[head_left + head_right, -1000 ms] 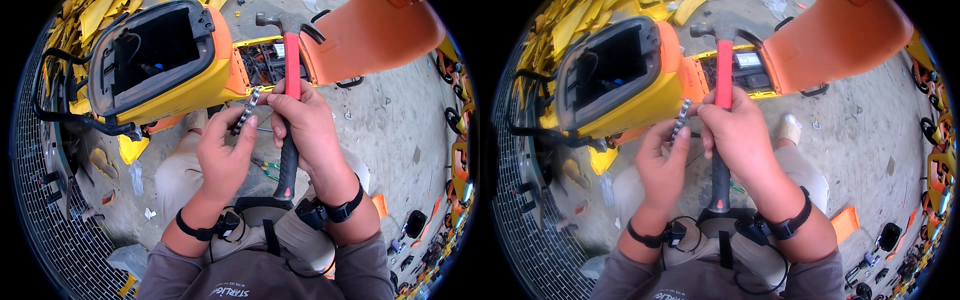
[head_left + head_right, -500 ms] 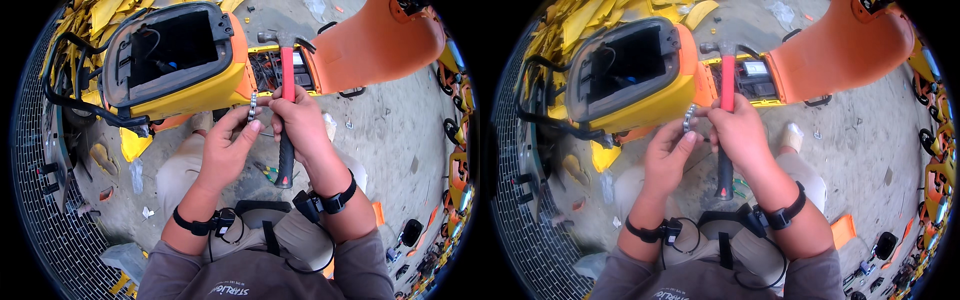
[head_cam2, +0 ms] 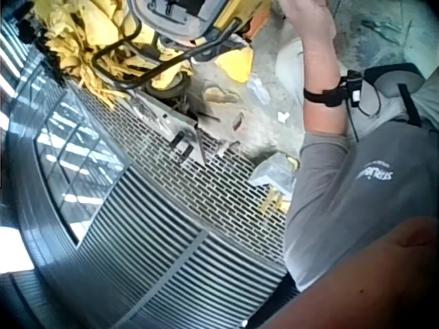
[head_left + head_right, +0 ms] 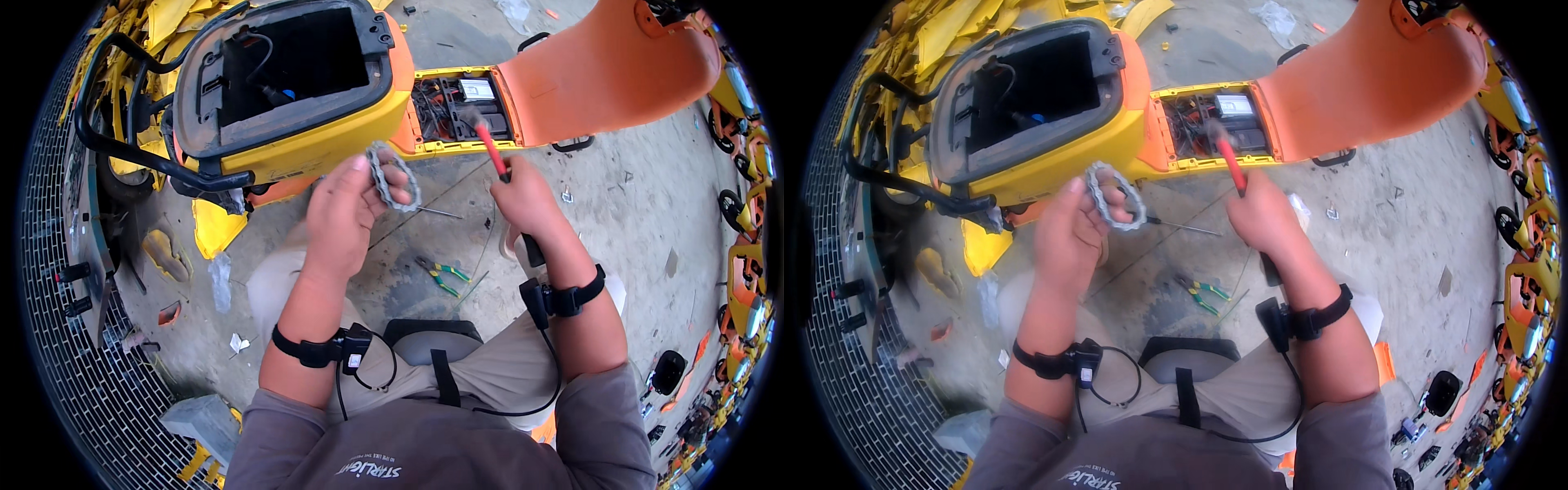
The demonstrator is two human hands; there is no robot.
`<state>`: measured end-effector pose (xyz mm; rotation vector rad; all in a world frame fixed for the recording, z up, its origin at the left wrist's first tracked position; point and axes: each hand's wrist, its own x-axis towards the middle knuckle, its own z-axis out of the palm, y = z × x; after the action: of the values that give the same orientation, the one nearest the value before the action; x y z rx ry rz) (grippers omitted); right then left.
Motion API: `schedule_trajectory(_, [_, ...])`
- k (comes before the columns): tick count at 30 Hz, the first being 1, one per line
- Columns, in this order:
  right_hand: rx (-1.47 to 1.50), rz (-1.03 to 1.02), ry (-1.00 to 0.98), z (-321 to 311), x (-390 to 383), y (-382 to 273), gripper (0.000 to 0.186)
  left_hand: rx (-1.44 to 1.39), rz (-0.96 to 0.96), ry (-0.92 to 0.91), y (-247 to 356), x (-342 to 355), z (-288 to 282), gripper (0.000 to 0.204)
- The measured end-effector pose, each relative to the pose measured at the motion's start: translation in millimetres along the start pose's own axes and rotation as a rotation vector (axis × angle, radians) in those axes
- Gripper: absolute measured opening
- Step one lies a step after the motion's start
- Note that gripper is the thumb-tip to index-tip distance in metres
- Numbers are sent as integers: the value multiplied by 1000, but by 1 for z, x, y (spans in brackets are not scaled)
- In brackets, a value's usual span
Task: The person manipulates a metal link chain with pliers and a hammer while sitting near a yellow scooter. They use the pliers to hold a link and strike it with the hammer, then handle the chain and a small metal component by hand.
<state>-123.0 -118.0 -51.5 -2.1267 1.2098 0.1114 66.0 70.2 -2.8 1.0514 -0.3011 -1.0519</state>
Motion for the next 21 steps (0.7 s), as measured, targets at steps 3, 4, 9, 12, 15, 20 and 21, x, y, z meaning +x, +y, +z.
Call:
schedule_trajectory(3, [-221,74,-228,34,0,33,35,-200,-107,-109,6,2,-8,46])
schedule_trajectory(4, [-278,91,-302,51,0,44,36,-270,-140,-133,8,-1,-8,46])
schedule_trajectory(9, [-386,20,-649,115,-15,64,45,-197,-258,-40,11,-11,28,49])
schedule_trajectory(12, [-408,-30,-684,141,-22,69,44,-204,-275,-99,-1,-7,18,43])
schedule_trajectory(15, [-316,-120,-538,133,-31,50,38,-258,-325,-226,-10,-3,3,37])
schedule_trajectory(20, [974,38,-357,56,-42,-31,48,-406,-415,-312,-14,-2,5,33])
schedule_trajectory(21, [1323,72,-364,46,-46,-40,52,-398,-401,-312,-16,-1,8,33])
